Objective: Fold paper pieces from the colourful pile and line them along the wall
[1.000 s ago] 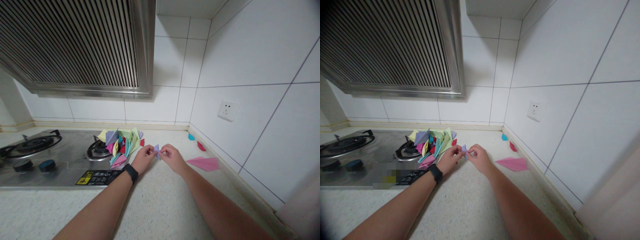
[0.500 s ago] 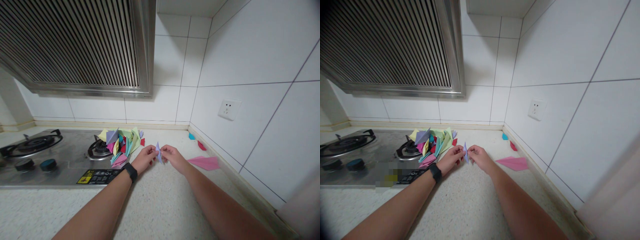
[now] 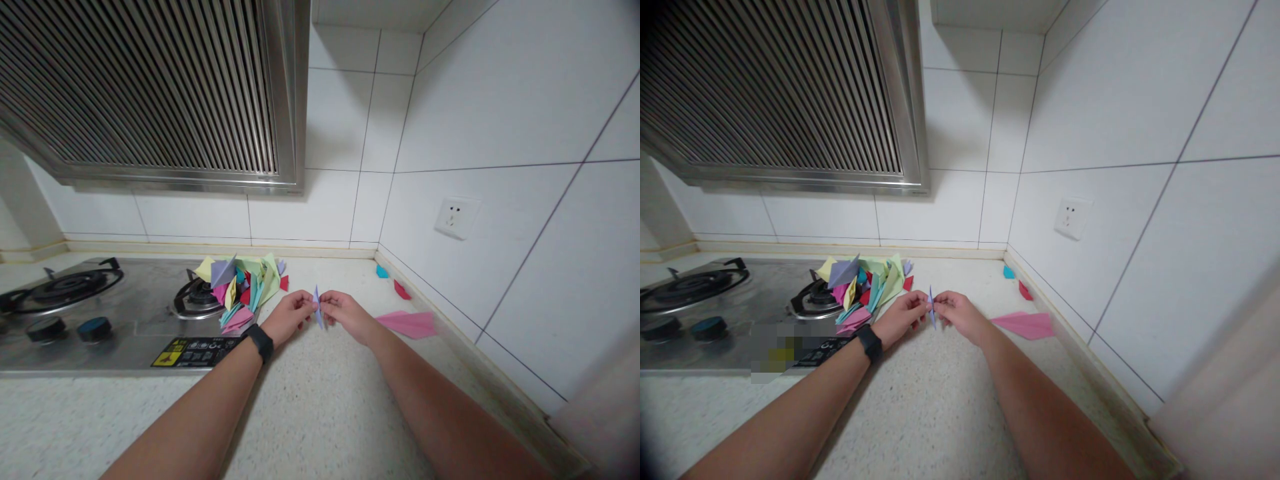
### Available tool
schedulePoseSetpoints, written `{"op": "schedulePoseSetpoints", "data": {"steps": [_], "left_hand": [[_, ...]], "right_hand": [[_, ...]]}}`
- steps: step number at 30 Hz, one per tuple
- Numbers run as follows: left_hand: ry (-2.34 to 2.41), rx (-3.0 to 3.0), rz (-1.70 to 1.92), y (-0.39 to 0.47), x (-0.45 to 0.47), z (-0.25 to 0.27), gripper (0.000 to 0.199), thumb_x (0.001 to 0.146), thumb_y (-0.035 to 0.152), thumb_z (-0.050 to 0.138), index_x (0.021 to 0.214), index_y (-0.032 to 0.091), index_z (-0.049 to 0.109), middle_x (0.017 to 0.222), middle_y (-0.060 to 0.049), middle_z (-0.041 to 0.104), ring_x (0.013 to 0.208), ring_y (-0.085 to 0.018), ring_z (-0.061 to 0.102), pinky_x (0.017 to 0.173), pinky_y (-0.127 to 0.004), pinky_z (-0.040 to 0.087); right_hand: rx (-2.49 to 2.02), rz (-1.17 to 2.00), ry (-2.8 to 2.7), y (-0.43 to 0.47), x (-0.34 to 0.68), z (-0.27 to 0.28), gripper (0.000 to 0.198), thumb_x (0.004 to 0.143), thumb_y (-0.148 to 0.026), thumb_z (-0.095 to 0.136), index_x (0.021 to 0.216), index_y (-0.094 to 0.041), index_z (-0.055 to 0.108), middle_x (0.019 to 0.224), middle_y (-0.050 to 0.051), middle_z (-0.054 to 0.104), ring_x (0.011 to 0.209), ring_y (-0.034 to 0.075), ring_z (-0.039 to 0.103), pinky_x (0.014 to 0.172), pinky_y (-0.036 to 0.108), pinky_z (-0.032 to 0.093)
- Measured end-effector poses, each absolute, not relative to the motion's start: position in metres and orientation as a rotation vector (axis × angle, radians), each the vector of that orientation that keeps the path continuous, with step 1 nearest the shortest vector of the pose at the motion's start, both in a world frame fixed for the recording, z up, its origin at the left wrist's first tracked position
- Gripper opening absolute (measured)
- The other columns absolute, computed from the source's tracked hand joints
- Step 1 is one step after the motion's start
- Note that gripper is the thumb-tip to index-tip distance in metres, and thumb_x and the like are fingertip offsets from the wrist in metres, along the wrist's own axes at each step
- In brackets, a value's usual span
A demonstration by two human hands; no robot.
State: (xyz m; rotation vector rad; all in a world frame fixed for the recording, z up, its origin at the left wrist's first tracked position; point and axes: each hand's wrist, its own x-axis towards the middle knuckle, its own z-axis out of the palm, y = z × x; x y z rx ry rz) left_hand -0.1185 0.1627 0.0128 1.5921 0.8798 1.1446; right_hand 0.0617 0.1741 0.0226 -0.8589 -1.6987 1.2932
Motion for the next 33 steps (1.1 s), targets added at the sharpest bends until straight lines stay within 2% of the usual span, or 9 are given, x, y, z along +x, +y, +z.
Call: {"op": "schedulePoseSetpoints", "data": {"steps": [12,20,27,33], "left_hand": [[0.847,1.597,1.118,0.159,-0.118,0.015,0.032,0.078,0.046,0.064,0.086,0.016,0.054,0.063,0.004,0.050,0.050,-0.007,0.045,0.042,-0.016,0.035],[0.845,1.629,1.109,0.160,-0.119,0.016,0.033,0.078,0.047,0.063,0.088,0.015,0.056,0.063,0.004,0.050,0.049,-0.007,0.044,0.042,-0.016,0.036],[0.919,1.626,1.211,0.163,-0.119,0.014,0.037,0.076,0.047,0.065,0.097,0.018,0.056,0.077,0.001,0.055,0.059,-0.010,0.052,0.040,-0.016,0.037],[0.973,1.674,1.190,0.164,-0.120,0.015,0.033,0.082,0.047,0.056,0.088,0.015,0.061,0.069,0.000,0.053,0.058,-0.011,0.050,0.043,-0.018,0.039]], "right_hand": [[-0.825,1.343,-1.727,0.177,0.064,0.020,0.024,0.078,-0.037,0.066,0.089,-0.017,0.058,0.071,-0.001,0.057,0.058,0.010,0.050,0.055,0.024,0.039],[-0.788,1.346,-1.723,0.177,0.065,0.019,0.026,0.076,-0.039,0.068,0.083,-0.016,0.057,0.067,-0.002,0.054,0.056,0.009,0.048,0.053,0.023,0.037],[-0.825,1.300,-1.668,0.179,0.066,0.020,0.026,0.076,-0.038,0.068,0.085,-0.018,0.056,0.065,-0.004,0.053,0.055,0.009,0.047,0.054,0.024,0.036],[-0.877,1.166,-1.673,0.183,0.067,0.020,0.028,0.075,-0.042,0.067,0.082,-0.017,0.057,0.065,-0.004,0.053,0.055,0.009,0.045,0.052,0.024,0.034]]}}
